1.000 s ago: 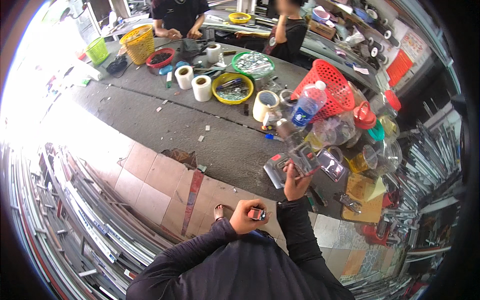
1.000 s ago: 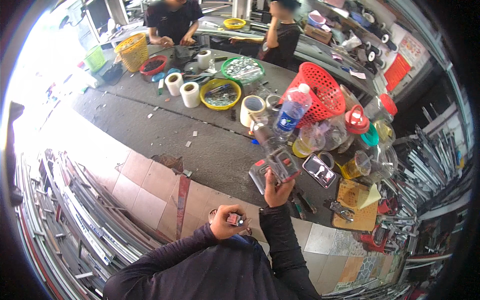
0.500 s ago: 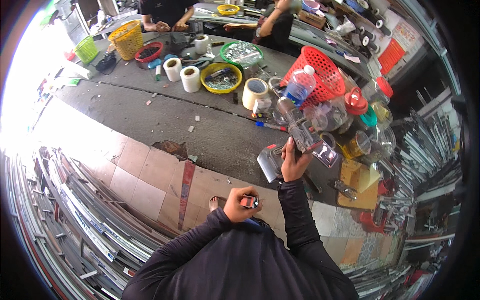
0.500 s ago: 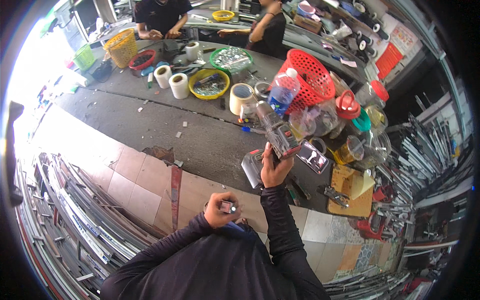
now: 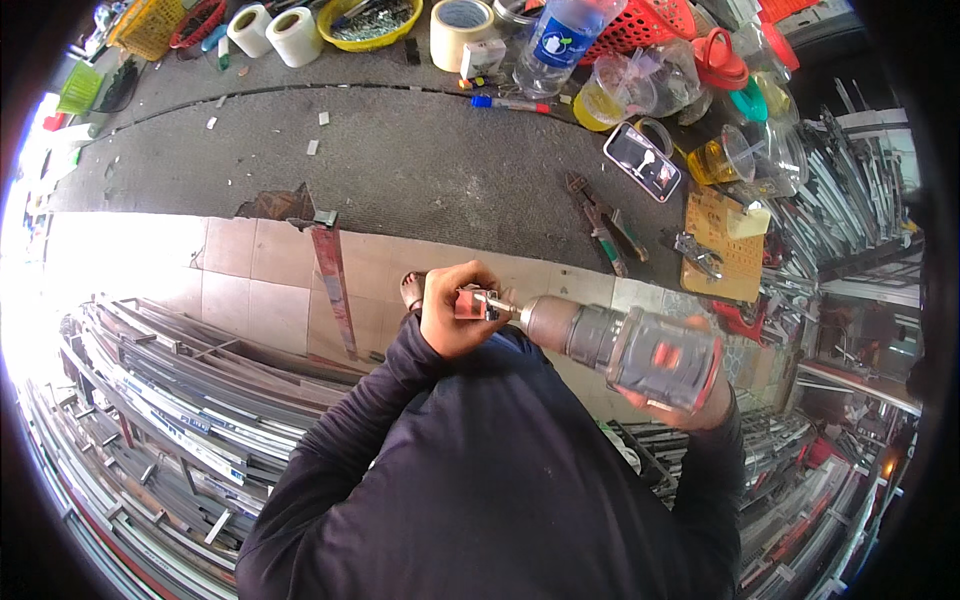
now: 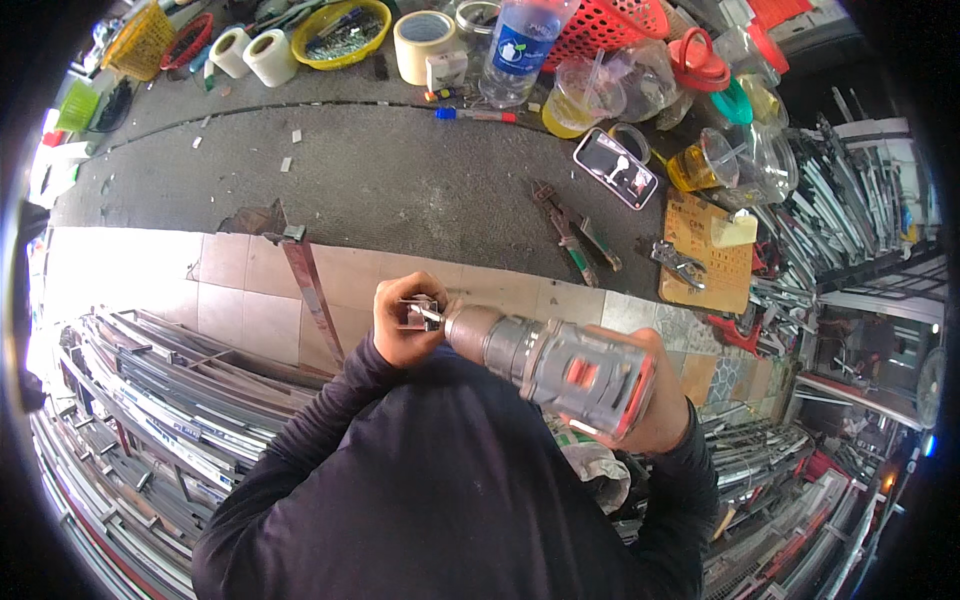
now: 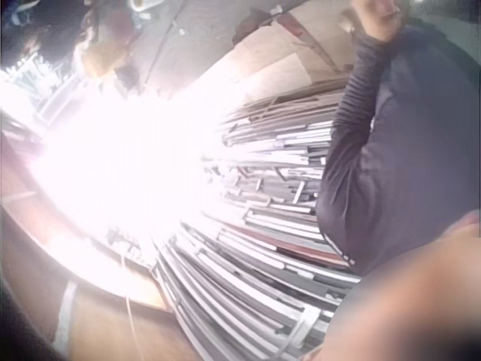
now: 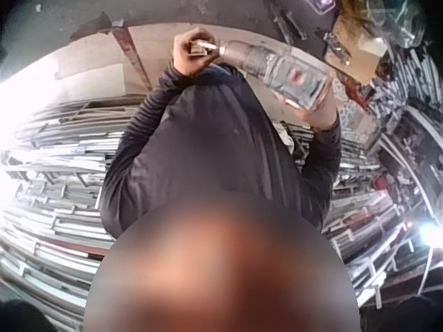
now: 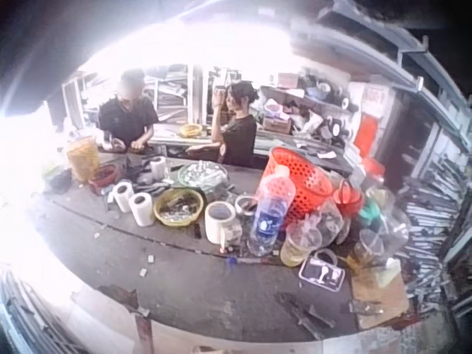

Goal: The person uses pliers to bend a small metal bracket, then uses a cordless drill to drive screws into it. The person handles the bracket and drill repeatedly while working at a cluttered workbench.

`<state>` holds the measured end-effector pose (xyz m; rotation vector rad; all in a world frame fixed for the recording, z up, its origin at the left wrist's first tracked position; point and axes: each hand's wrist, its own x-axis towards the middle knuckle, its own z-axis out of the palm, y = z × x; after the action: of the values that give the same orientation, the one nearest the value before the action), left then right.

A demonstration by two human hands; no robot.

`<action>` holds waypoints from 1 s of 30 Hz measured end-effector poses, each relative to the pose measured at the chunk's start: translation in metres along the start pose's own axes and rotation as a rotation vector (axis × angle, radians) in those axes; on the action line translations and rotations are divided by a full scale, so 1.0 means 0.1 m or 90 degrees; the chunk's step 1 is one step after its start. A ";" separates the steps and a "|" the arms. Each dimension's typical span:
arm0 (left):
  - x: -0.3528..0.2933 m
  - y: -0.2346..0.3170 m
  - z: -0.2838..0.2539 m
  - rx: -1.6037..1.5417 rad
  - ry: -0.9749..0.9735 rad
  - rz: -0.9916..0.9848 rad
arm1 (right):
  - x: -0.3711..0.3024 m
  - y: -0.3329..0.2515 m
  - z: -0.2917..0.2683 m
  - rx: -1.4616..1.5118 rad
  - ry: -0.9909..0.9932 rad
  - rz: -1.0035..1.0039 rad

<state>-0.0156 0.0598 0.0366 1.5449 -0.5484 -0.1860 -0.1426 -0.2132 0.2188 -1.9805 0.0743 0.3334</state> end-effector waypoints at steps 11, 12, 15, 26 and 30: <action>0.01 -0.03 0.03 -0.018 -0.012 -0.020 | -0.14 -0.29 -0.21 0.285 -0.030 0.514; 0.02 -0.02 0.03 -0.019 -0.009 -0.010 | -0.15 -0.27 -0.19 0.316 0.014 0.516; 0.03 0.00 0.02 -0.016 -0.001 0.003 | -0.17 -0.21 -0.15 0.362 0.071 0.508; 0.01 0.01 0.01 -0.013 0.001 0.005 | -0.19 -0.13 -0.06 0.321 0.048 0.434; 0.01 0.04 0.01 -0.002 -0.020 0.011 | -0.13 -0.23 -0.06 0.286 0.053 0.439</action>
<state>-0.0162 0.0591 0.0402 1.5361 -0.5856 -0.1982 -0.1492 -0.2098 0.2449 -1.4682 0.8249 0.6132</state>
